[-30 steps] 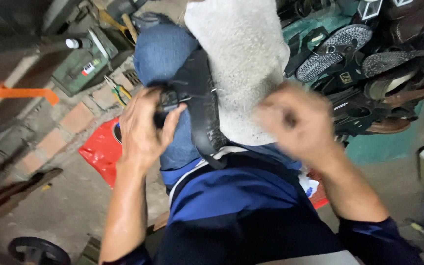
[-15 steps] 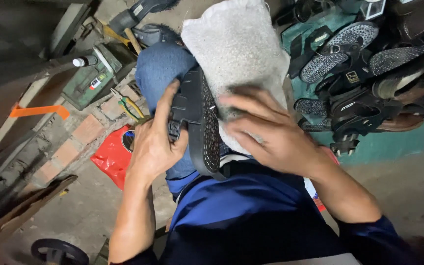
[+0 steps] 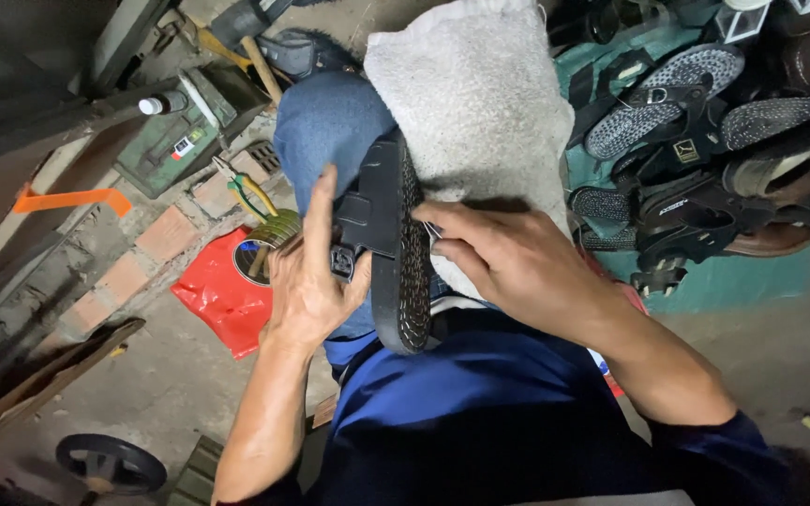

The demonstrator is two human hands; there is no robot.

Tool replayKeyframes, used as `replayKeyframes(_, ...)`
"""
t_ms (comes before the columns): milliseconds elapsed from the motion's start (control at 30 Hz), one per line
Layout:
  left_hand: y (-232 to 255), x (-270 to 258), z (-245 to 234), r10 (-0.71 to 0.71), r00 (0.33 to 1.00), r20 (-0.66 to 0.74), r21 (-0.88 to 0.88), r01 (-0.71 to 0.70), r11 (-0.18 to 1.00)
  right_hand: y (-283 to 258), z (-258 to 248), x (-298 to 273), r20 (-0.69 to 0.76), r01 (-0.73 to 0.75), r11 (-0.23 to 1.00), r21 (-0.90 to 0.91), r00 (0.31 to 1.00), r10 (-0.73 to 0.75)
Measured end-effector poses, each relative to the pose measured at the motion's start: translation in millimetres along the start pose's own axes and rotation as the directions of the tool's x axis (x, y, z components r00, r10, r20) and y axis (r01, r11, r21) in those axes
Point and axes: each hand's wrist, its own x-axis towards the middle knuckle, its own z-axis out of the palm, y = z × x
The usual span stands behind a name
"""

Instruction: The person sews a black sandal using a needle and white thread while sitting on the floor. They pull the thread through the sandal's sole and strap, then use a lighter to melt the thread end before continuing to stitch.

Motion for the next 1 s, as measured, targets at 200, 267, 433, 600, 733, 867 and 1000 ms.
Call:
replayKeyframes(200,29,4,-12,-0.496,0.854,0.159,0.103,0.485,0.868,4,8,-12,-0.297,0.063,0.98,-0.19,0.947,-0.118)
replayKeyframes(267,25,-3,-7,-0.458,0.882,0.112,0.131,0.444,0.887,5,8,-13,-0.295,0.088,0.97,-0.225,0.943,-0.154)
replayKeyframes(433,31,-3,-11,-0.479,0.873,0.093,0.165,0.461,0.872,11,14,-20,-0.287,0.119,0.944,-0.306,0.934,-0.211)
replayKeyframes(600,16,-6,-11,-0.45,0.876,0.174,0.181,0.421,0.889,4,10,-21,-0.294,0.088,0.987,-0.135,0.948,-0.124)
replayKeyframes(733,63,15,-38,-0.329,0.932,0.154,0.019,0.33,0.944,2,9,-19,-0.25,0.084,0.985,-0.153,0.961,-0.121)
replayKeyframes(867,72,18,-42,-0.253,0.953,0.169,-0.071,0.268,0.961,0,10,-17,-0.23,0.099,0.984,-0.146,0.964,-0.132)
replayKeyframes(1000,53,15,-29,-0.385,0.91,0.153,0.053,0.381,0.923,-3,6,-17,-0.215,0.098,0.987,-0.126,0.969,-0.124)
